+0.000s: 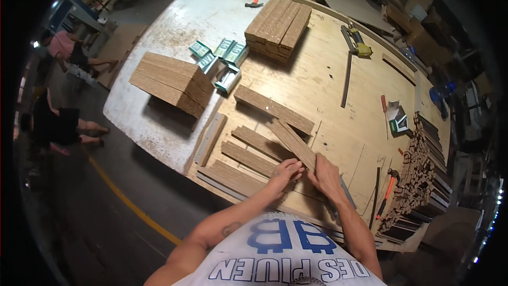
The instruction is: The person attaches wooden pieces together using a pneumatic nail gun, fits wooden blocks and slats into position on the workbench by hand, and nails them together with the pneumatic nail gun.
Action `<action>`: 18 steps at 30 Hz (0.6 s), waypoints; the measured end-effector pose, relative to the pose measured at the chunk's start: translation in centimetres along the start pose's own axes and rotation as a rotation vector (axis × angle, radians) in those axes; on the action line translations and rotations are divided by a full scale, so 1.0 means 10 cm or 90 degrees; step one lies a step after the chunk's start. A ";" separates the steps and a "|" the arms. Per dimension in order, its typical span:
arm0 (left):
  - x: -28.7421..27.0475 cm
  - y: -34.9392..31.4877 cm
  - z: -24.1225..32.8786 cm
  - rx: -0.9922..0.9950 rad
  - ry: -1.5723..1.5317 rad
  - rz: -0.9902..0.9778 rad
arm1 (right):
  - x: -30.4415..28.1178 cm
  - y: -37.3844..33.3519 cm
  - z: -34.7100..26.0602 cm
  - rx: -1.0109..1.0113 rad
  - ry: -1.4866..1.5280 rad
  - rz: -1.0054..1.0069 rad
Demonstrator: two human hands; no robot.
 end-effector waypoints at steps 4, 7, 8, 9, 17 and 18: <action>-0.25 0.03 0.12 0.030 0.143 -0.027 | 0.41 0.51 0.06 -0.074 -0.067 -0.014; -0.51 0.02 0.30 0.097 0.158 0.037 | 0.67 0.77 -0.13 -0.125 -0.098 -0.027; -0.58 0.02 0.32 0.096 0.151 0.042 | 0.70 0.81 -0.18 -0.130 -0.122 -0.004; -0.63 0.00 0.42 0.129 0.166 0.055 | 0.73 0.85 -0.20 -0.132 -0.147 0.020; -1.09 -0.06 0.70 0.221 0.143 0.130 | 1.00 1.02 -0.21 -0.144 -0.189 0.028; -1.13 -0.10 0.73 0.233 0.130 0.143 | 1.04 1.03 -0.20 -0.132 -0.189 0.019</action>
Point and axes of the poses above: each hand's wrist, its own y-axis towards the middle knuckle, its own x-axis out of the palm, z = x × y, the point moved 9 cm from there along y, towards the middle knuckle, and after that the axes turned 5 degrees about z, right-handed, at the moved point
